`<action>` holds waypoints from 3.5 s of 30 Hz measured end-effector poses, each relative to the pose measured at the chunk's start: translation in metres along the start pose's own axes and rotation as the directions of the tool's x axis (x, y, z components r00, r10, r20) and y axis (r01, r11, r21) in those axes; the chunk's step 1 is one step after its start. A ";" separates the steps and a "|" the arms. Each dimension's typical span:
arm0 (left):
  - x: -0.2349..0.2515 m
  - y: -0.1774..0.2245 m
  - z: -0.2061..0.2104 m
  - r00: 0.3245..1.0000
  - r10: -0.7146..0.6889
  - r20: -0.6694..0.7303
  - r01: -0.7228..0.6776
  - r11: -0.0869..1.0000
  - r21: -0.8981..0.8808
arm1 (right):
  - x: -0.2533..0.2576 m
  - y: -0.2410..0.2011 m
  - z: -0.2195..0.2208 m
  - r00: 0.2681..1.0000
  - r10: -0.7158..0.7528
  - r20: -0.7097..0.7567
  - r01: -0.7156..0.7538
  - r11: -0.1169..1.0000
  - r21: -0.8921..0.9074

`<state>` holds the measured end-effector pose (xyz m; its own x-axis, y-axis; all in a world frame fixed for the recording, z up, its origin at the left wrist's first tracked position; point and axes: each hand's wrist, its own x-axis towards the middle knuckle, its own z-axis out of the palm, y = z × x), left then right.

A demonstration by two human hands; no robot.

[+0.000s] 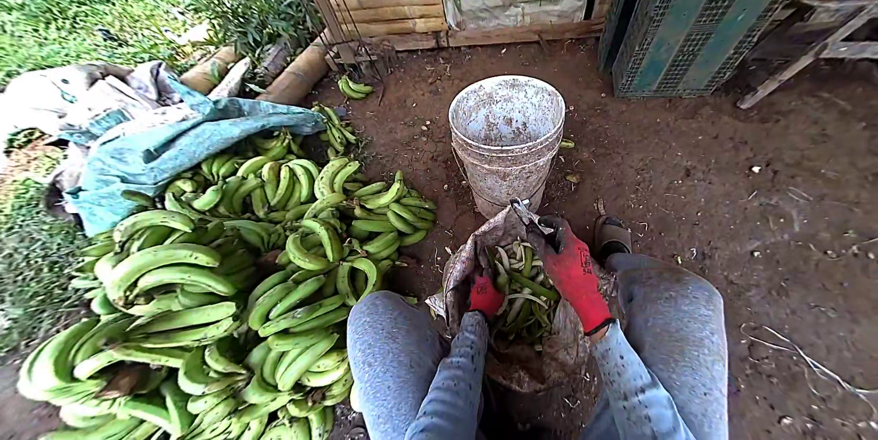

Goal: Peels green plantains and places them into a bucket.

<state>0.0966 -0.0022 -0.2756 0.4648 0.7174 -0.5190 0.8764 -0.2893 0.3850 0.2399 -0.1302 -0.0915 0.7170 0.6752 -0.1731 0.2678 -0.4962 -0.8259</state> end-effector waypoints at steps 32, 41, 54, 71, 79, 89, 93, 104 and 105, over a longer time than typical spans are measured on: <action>-0.104 0.032 -0.130 0.927 0.295 -0.231 -0.301 0.218 -0.928 | -0.017 -0.008 0.027 0.924 -0.322 0.208 0.366 0.904 -0.223; -0.082 0.042 -0.128 0.930 0.017 -0.367 -0.368 0.040 -0.929 | -0.050 -0.009 0.031 0.904 -0.341 0.258 0.391 0.904 -0.173; -0.091 0.031 -0.106 0.940 0.225 -0.258 -0.342 0.659 -0.670 | 0.022 -0.002 0.028 0.986 -0.120 0.116 0.145 0.960 -0.241; -0.098 0.037 -0.113 0.842 0.022 -0.539 -0.462 0.544 -0.700 | -0.011 -0.021 0.053 0.920 -0.229 0.319 0.317 0.913 -0.257; -0.076 0.031 -0.109 0.963 0.149 -0.226 -0.243 0.112 -0.963 | 0.003 0.012 0.037 0.930 -0.285 0.233 0.306 0.950 -0.059; -0.093 0.034 -0.107 0.914 0.229 -0.334 -0.369 0.131 -0.920 | -0.009 0.001 0.037 0.886 -0.345 0.308 0.409 0.896 -0.172; -0.100 0.037 -0.108 0.910 0.099 -0.403 -0.379 0.594 -0.710 | 0.011 0.009 0.044 0.993 -0.100 0.055 0.107 0.982 -0.153; -0.020 0.186 -0.232 0.400 0.420 -0.815 -0.871 0.452 -0.194 | -0.003 -0.003 0.010 0.961 -0.079 -0.265 0.211 0.831 0.515; -0.017 0.178 -0.203 0.486 0.468 -0.738 -0.824 0.526 -0.209 | -0.006 -0.006 0.002 0.959 -0.059 -0.277 0.209 0.805 0.555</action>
<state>0.2192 0.0626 -0.0434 0.5433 0.6809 0.4912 0.0519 -0.6111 0.7898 0.2328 -0.1301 -0.0866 0.8500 0.5258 0.0311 0.0089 0.0447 -0.9990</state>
